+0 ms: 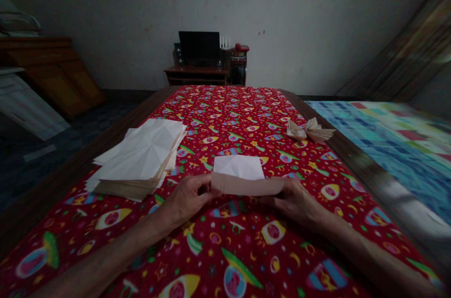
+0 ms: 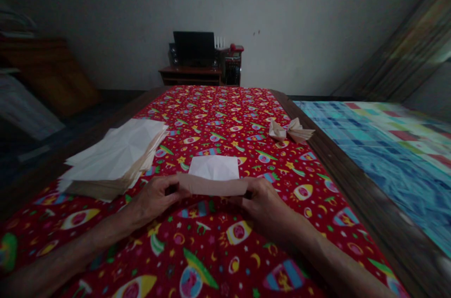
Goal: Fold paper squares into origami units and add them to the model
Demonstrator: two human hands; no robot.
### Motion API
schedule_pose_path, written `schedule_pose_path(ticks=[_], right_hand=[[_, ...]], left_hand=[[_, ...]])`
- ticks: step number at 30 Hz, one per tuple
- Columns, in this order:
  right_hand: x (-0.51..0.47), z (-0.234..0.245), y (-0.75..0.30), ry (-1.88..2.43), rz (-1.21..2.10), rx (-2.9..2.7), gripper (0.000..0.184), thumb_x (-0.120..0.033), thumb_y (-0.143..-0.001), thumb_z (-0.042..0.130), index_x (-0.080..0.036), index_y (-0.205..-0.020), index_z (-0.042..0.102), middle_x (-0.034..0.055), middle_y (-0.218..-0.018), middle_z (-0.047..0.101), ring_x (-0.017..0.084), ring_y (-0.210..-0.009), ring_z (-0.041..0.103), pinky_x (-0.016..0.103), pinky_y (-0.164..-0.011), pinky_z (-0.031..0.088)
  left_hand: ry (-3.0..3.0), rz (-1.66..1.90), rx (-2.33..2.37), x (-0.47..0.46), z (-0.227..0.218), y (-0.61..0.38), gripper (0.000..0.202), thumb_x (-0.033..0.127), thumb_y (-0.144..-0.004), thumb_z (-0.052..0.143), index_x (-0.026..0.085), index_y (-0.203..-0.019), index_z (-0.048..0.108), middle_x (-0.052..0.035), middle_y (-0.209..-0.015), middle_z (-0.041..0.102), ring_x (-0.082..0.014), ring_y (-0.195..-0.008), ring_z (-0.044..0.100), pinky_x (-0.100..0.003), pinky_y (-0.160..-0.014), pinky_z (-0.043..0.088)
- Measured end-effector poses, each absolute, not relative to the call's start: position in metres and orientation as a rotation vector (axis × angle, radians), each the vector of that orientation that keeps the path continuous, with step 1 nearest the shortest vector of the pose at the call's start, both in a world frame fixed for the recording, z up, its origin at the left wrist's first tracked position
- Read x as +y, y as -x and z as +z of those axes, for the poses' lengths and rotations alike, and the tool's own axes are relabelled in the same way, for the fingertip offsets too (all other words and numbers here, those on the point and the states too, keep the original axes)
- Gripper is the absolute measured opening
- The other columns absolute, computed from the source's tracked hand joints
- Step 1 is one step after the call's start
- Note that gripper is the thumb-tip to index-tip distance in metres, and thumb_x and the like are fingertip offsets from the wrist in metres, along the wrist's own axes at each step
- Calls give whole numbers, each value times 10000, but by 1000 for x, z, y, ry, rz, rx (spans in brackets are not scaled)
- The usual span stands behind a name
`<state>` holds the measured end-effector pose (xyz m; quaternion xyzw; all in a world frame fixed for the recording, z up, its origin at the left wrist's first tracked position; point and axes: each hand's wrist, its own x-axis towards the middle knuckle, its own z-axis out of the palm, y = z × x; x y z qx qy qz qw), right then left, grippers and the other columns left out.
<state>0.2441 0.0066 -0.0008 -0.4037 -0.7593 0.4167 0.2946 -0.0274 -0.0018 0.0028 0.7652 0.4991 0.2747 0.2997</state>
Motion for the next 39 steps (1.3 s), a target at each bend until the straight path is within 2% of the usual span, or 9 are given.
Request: schedule_pose_path(ticks=[4, 7, 15, 24, 27, 30, 32, 36, 39], right_hand=[[8, -2, -246, 1221, 1060, -1973, 263, -376, -836, 551, -196, -859, 742, 12, -786, 715, 181, -696, 631, 259, -604, 507], [10, -2, -245, 1303, 1056, -1943, 273, -392, -825, 551, -184, -811, 729, -8, -726, 685, 154, -629, 592, 227, -541, 457], [20, -3, -237, 1520, 736, -1920, 296, -357, -833, 500, -186, -597, 547, -38, -502, 495, 96, -466, 438, 203, -442, 302], [24, 5, -234, 1676, 550, -1959, 223, -311, -761, 559, -190, -924, 652, -1, -631, 643, 142, -538, 564, 226, -484, 356], [26, 4, -234, 1658, 565, -1953, 322, -295, -754, 560, -186, -1052, 609, -13, -619, 639, 141, -527, 566, 230, -497, 375], [26, 1, -234, 1594, 566, -1947, 312, -297, -754, 555, -184, -1043, 585, -18, -611, 628, 135, -518, 558, 227, -493, 378], [25, 0, -235, 1565, 551, -1948, 263, -302, -757, 552, -193, -994, 585, -25, -594, 612, 129, -502, 543, 220, -477, 368], [25, 0, -234, 1537, 532, -1964, 200, -306, -760, 550, -201, -926, 580, -29, -588, 605, 118, -490, 527, 211, -470, 359], [25, 0, -234, 1542, 542, -1957, 200, -301, -755, 543, -201, -925, 570, -26, -602, 610, 121, -501, 531, 215, -484, 371]], left_hand=[[-2172, 771, 1327, -1, -6, 27, 217, 332, -776, 656, 203, -949, 673, -13, -867, 680, -155, -737, 604, -231, -653, 433], [-2160, 823, 1369, 2, -8, 25, 101, 252, -809, 605, 187, -820, 683, -24, -866, 687, -164, -786, 621, -243, -704, 435], [-2175, 635, 1649, 11, 2, 24, 333, 354, -853, 504, 175, -574, 537, 8, -608, 564, -132, -590, 517, -232, -582, 330], [-2248, 511, 1727, 13, 8, 19, 286, 320, -816, 534, 181, -566, 507, 7, -664, 568, -135, -621, 531, -240, -571, 327], [-2324, 668, 1713, 10, 0, 19, 96, 265, -798, 555, 178, -756, 558, -27, -839, 580, -163, -735, 572, -265, -655, 435], [-2508, 898, 1691, 5, -4, 17, 365, 246, -822, 549, 127, -1162, 493, -133, -1163, 535, -250, -1066, 539, -375, -884, 468], [-2753, 868, 1573, 1, -1, 13, 470, 173, -868, 478, 145, -1328, 384, -143, -1387, 408, -272, -1286, 384, -444, -1053, 353], [-3089, 633, 1285, -5, 7, -1, 531, 24, -899, 321, 195, -1401, 335, -54, -1501, 316, -236, -1403, 215, -480, -1152, 174], [-3037, 537, 1185, -6, 4, -9, 434, 104, -931, 363, 162, -1358, 413, -66, -1462, 389, -229, -1386, 270, -440, -1142, 242]])
